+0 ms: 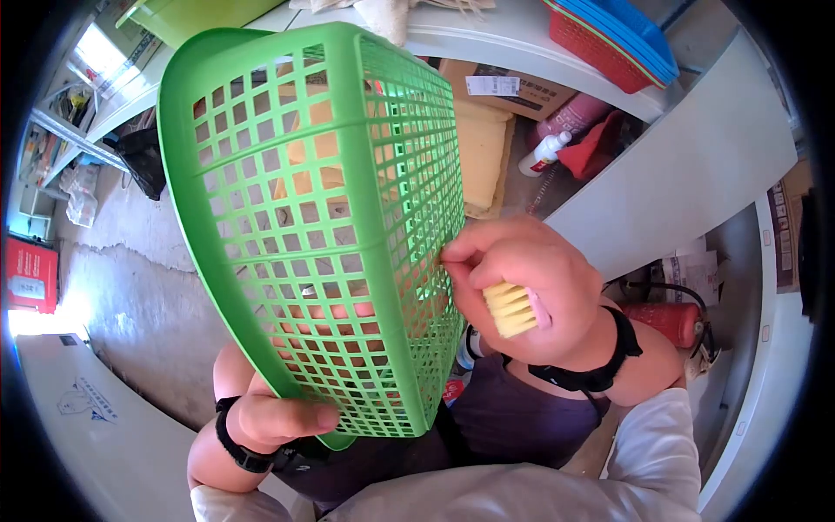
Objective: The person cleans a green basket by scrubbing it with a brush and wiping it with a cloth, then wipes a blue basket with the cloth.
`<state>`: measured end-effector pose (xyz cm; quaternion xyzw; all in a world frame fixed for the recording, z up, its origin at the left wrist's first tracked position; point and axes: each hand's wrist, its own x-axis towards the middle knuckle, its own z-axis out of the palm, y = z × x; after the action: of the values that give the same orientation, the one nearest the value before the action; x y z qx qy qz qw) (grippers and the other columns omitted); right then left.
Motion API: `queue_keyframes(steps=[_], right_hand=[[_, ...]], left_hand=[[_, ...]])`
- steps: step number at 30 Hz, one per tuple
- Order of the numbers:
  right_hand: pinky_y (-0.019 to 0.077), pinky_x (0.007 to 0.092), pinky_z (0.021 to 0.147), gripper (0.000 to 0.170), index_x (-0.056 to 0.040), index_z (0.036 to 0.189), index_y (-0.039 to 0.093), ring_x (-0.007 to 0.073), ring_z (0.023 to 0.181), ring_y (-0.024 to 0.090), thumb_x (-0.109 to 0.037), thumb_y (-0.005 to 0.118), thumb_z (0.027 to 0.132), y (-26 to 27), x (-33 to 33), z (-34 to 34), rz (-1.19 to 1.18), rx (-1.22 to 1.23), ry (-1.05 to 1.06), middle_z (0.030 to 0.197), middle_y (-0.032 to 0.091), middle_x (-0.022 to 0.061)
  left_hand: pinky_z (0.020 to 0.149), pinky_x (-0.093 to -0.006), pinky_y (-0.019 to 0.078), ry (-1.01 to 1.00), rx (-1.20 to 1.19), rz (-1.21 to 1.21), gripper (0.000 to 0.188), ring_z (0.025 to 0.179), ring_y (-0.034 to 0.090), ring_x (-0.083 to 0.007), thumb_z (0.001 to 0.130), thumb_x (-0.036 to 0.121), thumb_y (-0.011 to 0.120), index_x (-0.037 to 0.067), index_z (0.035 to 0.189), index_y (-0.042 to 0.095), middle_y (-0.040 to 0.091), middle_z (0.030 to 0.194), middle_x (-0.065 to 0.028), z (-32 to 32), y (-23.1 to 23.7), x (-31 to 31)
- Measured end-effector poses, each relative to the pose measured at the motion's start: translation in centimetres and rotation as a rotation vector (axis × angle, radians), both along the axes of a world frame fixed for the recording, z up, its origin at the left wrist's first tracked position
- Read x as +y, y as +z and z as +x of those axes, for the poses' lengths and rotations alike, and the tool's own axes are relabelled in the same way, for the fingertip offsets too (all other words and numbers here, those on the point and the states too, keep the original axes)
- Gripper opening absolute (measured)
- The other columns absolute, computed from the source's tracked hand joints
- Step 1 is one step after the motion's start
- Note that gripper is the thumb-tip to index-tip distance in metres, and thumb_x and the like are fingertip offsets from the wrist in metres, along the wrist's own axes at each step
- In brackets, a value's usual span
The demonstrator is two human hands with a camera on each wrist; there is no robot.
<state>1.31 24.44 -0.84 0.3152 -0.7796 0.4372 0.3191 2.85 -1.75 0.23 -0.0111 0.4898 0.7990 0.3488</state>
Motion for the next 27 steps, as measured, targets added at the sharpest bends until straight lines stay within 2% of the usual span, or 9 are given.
queue_keyframes(steps=[7,11,14,19,22,23,27], right_hand=[[0.0521,0.0283,0.069,0.041,-0.0015,0.099,0.051,0.0184,0.076,0.063,0.018,0.07,0.069,0.2,-0.3,0.2,0.011,-0.125,0.03,0.092,0.063,0.0173],[0.0511,0.0276,0.072,0.043,-0.0022,0.101,0.047,0.0172,0.08,0.062,0.019,0.068,0.07,0.2,-0.3,0.1,-0.014,-0.214,0.071,0.093,0.062,0.0152],[0.0505,0.0273,0.074,0.042,-0.0028,0.101,0.045,0.0165,0.082,0.061,0.018,0.067,0.072,0.6,-0.2,0.4,-0.025,-0.296,0.065,0.092,0.06,0.0134],[0.0499,0.0266,0.075,0.04,-0.0032,0.101,0.044,0.0149,0.084,0.059,0.017,0.066,0.073,0.3,-0.1,0.5,-0.046,-0.354,0.02,0.091,0.059,0.011],[0.0503,0.0262,0.069,0.041,-0.0053,0.102,0.048,0.0132,0.077,0.062,0.01,0.071,0.072,0.1,-0.3,0.5,-0.121,-0.365,-0.017,0.088,0.062,0.0075],[0.0507,0.0262,0.066,0.041,-0.0064,0.103,0.051,0.0126,0.074,0.063,0.006,0.075,0.072,-0.1,-0.3,0.5,-0.152,-0.361,-0.036,0.086,0.063,0.006],[0.0494,0.0255,0.065,0.039,-0.0059,0.101,0.049,0.0114,0.072,0.061,0.008,0.072,0.072,-0.4,-0.2,0.2,-0.242,-0.446,-0.02,0.085,0.062,0.0054]], left_hand=[[0.1,-0.0448,0.05,0.054,-0.045,-0.044,0.092,0.109,0.064,-0.0309,0.048,0.007,0.07,-0.004,0.136,0.045,0.064,0.122,-0.0168,0.4,1.1,0.9],[0.101,-0.0438,0.0485,0.005,-0.059,0.058,0.096,0.112,0.063,-0.0324,0.045,0.005,0.067,-0.006,0.138,0.043,0.063,0.124,-0.0183,-0.2,0.7,0.5],[0.11,-0.0411,0.0336,-0.282,0.077,0.402,0.095,0.133,0.043,-0.0253,0.061,-0.001,0.062,0.0,0.15,0.028,0.048,0.143,-0.011,-1.4,-1.9,-1.0],[0.109,-0.0408,0.0345,-0.314,-0.064,0.211,0.099,0.132,0.045,-0.0265,0.057,-0.003,0.061,0.001,0.15,0.027,0.049,0.142,-0.0112,-1.8,-0.3,-0.6],[0.101,-0.0416,0.0477,-0.09,-0.131,-0.066,0.098,0.113,0.063,-0.0317,0.045,0.007,0.071,-0.007,0.138,0.043,0.063,0.125,-0.0182,-1.0,2.4,1.7],[0.102,-0.0414,0.0471,-0.127,-0.131,-0.054,0.099,0.114,0.062,-0.031,0.046,0.008,0.071,-0.006,0.139,0.042,0.063,0.125,-0.0175,-1.0,2.7,1.9],[0.104,-0.0406,0.0441,-0.254,-0.047,-0.025,0.101,0.118,0.059,-0.0283,0.049,0.012,0.072,-0.003,0.143,0.038,0.061,0.128,-0.0149,-1.6,2.0,2.3]])
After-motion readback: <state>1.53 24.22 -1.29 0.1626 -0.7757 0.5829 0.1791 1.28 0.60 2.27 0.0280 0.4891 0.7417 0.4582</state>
